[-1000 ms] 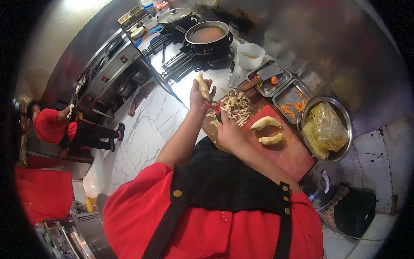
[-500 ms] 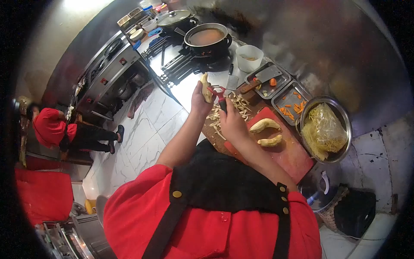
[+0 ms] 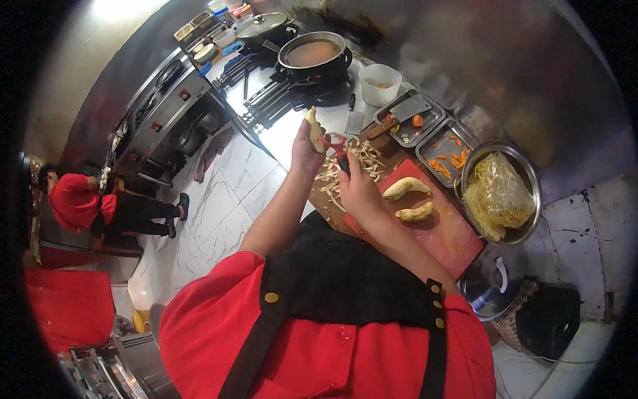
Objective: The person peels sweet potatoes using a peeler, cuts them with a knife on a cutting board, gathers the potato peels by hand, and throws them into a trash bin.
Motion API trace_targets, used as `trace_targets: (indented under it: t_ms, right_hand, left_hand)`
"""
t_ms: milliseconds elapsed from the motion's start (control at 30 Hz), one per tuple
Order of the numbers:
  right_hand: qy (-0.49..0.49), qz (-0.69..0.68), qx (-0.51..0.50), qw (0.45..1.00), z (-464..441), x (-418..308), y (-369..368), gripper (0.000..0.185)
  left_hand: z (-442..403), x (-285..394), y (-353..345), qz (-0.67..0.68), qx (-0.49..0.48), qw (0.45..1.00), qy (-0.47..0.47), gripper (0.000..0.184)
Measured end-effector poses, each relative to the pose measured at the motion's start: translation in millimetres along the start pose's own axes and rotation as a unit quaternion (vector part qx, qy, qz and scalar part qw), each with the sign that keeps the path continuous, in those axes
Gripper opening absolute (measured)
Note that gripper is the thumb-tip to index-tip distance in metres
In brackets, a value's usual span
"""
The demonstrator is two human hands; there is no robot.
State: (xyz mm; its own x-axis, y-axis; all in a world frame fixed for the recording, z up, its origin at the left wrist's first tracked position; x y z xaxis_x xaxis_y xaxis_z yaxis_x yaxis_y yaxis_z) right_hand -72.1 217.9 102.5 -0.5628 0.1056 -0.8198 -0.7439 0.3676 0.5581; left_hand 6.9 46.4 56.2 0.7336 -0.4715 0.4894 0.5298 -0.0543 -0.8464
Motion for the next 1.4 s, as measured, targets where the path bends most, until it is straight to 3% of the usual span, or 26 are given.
trace_targets:
  t_ms: [67,100,167,200,233,267,333,400,533,600,667,800,900,967,1067,1133,1200,1267,1333,1400]
  right_hand:
    - [0.104,0.044,0.063,0.992,-8.4,-2.3,0.0,0.044]
    - [0.105,0.044,0.064,0.991,-6.8,-3.1,1.0,0.044]
    - [0.024,0.088,-0.041,0.995,-0.4,-4.2,0.3,0.043]
    - [0.027,0.088,-0.041,0.995,3.6,-2.6,0.2,0.043]
    - [0.004,0.055,-0.051,0.997,9.1,1.7,-3.6,0.043]
    - [-0.025,0.023,-0.06,0.998,15.4,8.6,-7.5,0.042]
    - [-0.035,-0.006,-0.052,0.998,15.3,7.0,-6.3,0.043]
    - [-0.09,-0.053,-0.041,0.994,10.2,1.0,0.1,0.042]
    - [0.003,-0.05,0.04,0.998,-4.3,-7.1,1.9,0.043]
    - [-0.006,-0.032,0.002,0.999,-5.8,-8.8,-7.6,0.045]
    - [-0.014,-0.016,-0.038,0.999,-1.6,-10.5,-12.4,0.048]
    - [-0.016,0.037,-0.106,0.994,17.7,-11.1,-10.4,0.048]
    - [-0.046,-0.03,-0.14,0.989,18.0,-5.5,-10.3,0.047]
    - [0.041,-0.09,-0.042,0.994,20.7,18.4,-26.3,0.043]
    - [-0.044,-0.107,-0.038,0.993,14.7,2.4,-20.4,0.043]
    - [-0.044,-0.112,-0.028,0.992,1.2,-18.2,-6.2,0.043]
    - [-0.045,-0.117,-0.014,0.992,-10.8,-21.9,-4.1,0.043]
    - [-0.008,0.007,-0.044,0.999,-17.9,-16.8,-11.2,0.045]
    - [0.032,0.021,-0.025,0.999,-7.8,-19.5,-11.8,0.047]
    - [0.035,0.063,-0.096,0.993,5.3,-22.0,-10.2,0.05]
  left_hand:
    - [5.3,-4.1,-9.0,-0.015,-0.014,1.0,-0.012,0.028]
    - [7.6,-4.0,-13.4,-0.031,-0.029,0.999,-0.026,0.028]
    - [3.6,-0.6,-9.6,-0.06,-0.014,0.997,-0.048,0.029]
    - [3.9,2.4,-9.4,-0.087,0.004,0.994,-0.069,0.03]
    - [8.7,8.0,-9.6,-0.048,0.084,0.994,-0.041,0.035]
    - [6.9,8.5,-1.3,-0.049,0.089,0.994,-0.04,0.035]
    - [0.2,7.9,5.5,-0.011,-0.001,1.0,-0.019,0.04]
    - [-0.7,5.4,5.2,0.026,0.004,1.0,-0.001,0.042]
    - [8.8,4.6,-10.7,0.073,0.016,0.997,0.012,0.044]
    - [9.4,2.1,-10.1,0.083,0.01,0.996,0.023,0.045]
    - [4.3,0.5,-3.1,0.062,-0.078,0.993,0.056,0.044]
    - [0.3,9.4,1.6,0.065,0.069,0.994,-0.045,0.041]
    - [4.3,6.2,8.5,0.094,0.069,0.993,-0.035,0.044]
    - [1.8,5.2,11.0,0.112,0.062,0.991,-0.03,0.045]
    - [-3.3,4.9,16.5,0.152,0.004,0.988,-0.014,0.044]
    - [3.7,6.0,2.9,0.185,-0.025,0.982,0.01,0.045]
    - [8.8,4.5,-5.4,0.184,0.008,0.983,0.025,0.042]
    - [3.1,0.8,-5.5,0.134,-0.032,0.99,0.021,0.037]
    - [-4.2,2.6,0.0,0.137,-0.04,0.99,0.02,0.034]
    - [-6.0,12.6,3.0,0.101,-0.026,0.994,-0.018,0.032]
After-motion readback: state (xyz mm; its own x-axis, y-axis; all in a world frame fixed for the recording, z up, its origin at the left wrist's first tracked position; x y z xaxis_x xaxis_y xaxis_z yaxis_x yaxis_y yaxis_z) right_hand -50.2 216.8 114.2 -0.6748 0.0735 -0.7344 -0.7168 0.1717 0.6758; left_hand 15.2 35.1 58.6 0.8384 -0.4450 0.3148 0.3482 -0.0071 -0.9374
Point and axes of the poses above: each hand's wrist, its own z-axis away from the middle knuckle, its own y-axis out of the back of the hand, x = y × z, the point moved 1 cm from there along -z, towards the middle knuckle, and after that the axes turned 2 degrees about y, right-handed, at the moved point
